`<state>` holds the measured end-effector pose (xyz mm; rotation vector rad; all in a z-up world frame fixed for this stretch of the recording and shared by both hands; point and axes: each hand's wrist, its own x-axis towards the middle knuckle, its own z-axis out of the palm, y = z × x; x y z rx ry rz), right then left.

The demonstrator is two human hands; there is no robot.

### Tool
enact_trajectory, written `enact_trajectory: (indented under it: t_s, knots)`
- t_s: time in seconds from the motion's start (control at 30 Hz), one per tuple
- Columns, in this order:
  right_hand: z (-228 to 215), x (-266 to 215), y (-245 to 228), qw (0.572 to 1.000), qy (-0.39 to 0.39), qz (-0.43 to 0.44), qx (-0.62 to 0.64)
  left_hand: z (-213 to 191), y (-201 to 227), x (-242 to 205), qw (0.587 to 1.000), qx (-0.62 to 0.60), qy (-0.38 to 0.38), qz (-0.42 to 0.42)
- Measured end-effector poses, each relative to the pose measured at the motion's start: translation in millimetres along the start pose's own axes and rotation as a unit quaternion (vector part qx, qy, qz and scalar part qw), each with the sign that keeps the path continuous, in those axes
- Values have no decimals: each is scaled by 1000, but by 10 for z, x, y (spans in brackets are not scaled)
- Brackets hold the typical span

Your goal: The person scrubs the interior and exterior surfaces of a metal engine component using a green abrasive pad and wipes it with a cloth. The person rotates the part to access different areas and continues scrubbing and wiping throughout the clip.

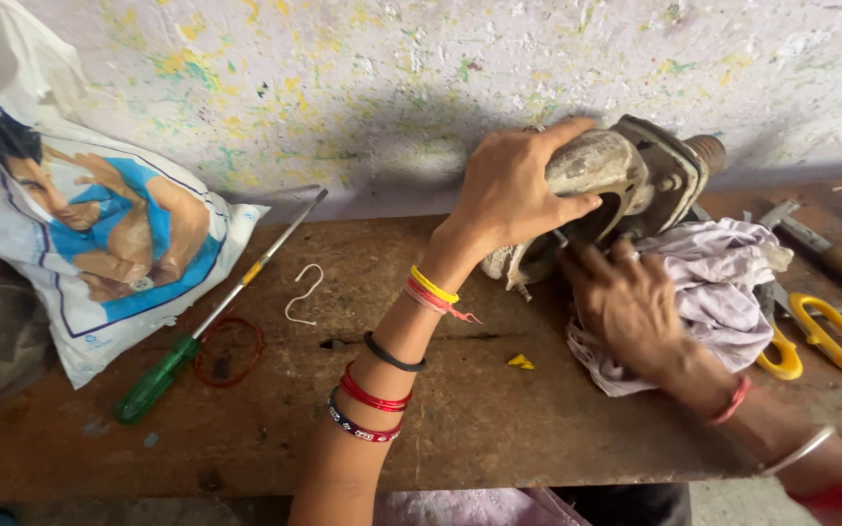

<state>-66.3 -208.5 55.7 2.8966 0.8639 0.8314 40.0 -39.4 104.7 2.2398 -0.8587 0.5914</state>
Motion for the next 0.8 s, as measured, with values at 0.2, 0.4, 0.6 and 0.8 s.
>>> enact_trajectory:
  t_s: [0.2, 0.4, 0.6, 0.8]
  knots:
    - [179, 10, -98, 967, -92, 129, 199, 5, 35, 3, 999, 32, 8, 2]
    - [193, -27, 90, 996, -76, 18, -35, -34, 18, 6, 999, 22, 26, 7]
    - [282, -5, -112, 973, -38, 104, 203, -52, 58, -28, 999, 20, 34, 15]
    - [185, -73, 115, 997, -53, 47, -8, -63, 50, -3, 1000, 17, -1, -4]
